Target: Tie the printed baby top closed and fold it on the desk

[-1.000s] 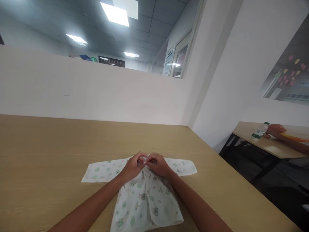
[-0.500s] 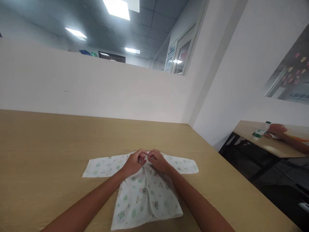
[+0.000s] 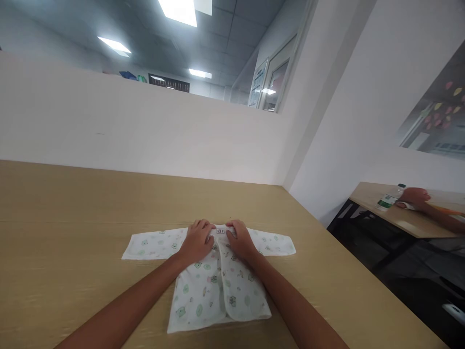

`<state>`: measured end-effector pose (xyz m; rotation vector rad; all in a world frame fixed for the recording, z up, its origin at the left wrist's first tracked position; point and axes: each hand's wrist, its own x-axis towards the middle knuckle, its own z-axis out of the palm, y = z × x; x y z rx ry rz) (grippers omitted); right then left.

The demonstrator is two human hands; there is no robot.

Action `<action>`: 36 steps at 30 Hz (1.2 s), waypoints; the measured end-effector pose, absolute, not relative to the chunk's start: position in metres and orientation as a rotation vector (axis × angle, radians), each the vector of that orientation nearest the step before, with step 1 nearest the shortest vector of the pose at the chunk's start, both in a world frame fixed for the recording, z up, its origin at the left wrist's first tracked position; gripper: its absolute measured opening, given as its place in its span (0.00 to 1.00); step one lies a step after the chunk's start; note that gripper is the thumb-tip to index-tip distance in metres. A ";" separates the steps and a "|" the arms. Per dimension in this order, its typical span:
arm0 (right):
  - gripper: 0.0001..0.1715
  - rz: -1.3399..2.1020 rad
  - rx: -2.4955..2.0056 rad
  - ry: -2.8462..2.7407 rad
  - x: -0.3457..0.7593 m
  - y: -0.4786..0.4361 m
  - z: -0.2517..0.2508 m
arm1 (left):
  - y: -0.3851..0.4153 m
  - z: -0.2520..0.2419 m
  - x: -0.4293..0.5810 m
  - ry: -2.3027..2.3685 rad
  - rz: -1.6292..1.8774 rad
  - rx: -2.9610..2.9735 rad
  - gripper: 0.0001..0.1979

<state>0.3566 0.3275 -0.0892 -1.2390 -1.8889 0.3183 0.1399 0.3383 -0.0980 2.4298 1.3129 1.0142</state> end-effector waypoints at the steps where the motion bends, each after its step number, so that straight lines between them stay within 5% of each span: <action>1: 0.12 0.295 -1.233 -1.910 0.357 0.327 -0.090 | 0.338 -0.099 0.139 1.336 0.978 2.485 0.16; 11: 0.02 0.198 -1.287 -1.996 0.349 0.329 -0.097 | 0.338 -0.116 0.137 1.368 0.956 2.637 0.19; 36: 0.15 0.054 -1.036 -2.299 0.356 0.299 -0.079 | 0.335 -0.086 0.121 1.138 0.979 2.781 0.17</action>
